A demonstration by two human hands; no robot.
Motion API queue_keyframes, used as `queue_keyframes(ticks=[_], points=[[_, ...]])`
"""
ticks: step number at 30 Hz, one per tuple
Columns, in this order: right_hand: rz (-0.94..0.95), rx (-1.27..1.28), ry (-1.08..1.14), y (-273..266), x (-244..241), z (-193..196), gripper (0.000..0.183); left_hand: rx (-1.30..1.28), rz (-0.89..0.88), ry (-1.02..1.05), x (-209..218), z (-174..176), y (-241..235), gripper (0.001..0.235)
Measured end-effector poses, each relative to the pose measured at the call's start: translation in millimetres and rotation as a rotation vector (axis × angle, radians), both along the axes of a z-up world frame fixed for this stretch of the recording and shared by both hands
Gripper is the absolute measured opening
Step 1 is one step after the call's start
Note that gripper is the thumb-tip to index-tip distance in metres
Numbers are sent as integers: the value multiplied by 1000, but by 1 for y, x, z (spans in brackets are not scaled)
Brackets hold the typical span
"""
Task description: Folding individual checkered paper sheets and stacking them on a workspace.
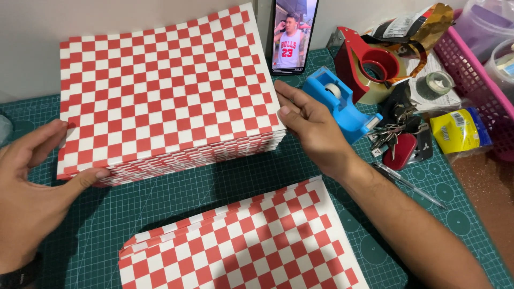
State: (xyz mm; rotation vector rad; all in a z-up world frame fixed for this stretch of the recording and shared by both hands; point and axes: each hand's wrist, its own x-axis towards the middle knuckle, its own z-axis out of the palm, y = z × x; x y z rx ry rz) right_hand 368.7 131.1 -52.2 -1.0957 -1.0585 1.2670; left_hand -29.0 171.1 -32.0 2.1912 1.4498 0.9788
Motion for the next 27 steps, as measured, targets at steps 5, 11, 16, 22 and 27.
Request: queue_keyframes(ticks=[5, 11, 16, 22, 27], points=[[-96, -34, -17, 4, 1, 1, 59, 11, 4, 40, -4, -3, 2, 84], [-287, 26, -237, 8, 9, -3, 35, 26, -11, 2, -4, -4, 1, 83], [-217, -92, -275, 9, 7, 3, 24, -107, 39, -39, 9, 8, -4, 79], [-227, -166, -342, 9, 6, 5, 13, -104, 42, -81, 10, 7, -4, 79], [-201, -229, -360, 9, 4, 16, 17, -109, 47, -47, 8, 6, -2, 78]])
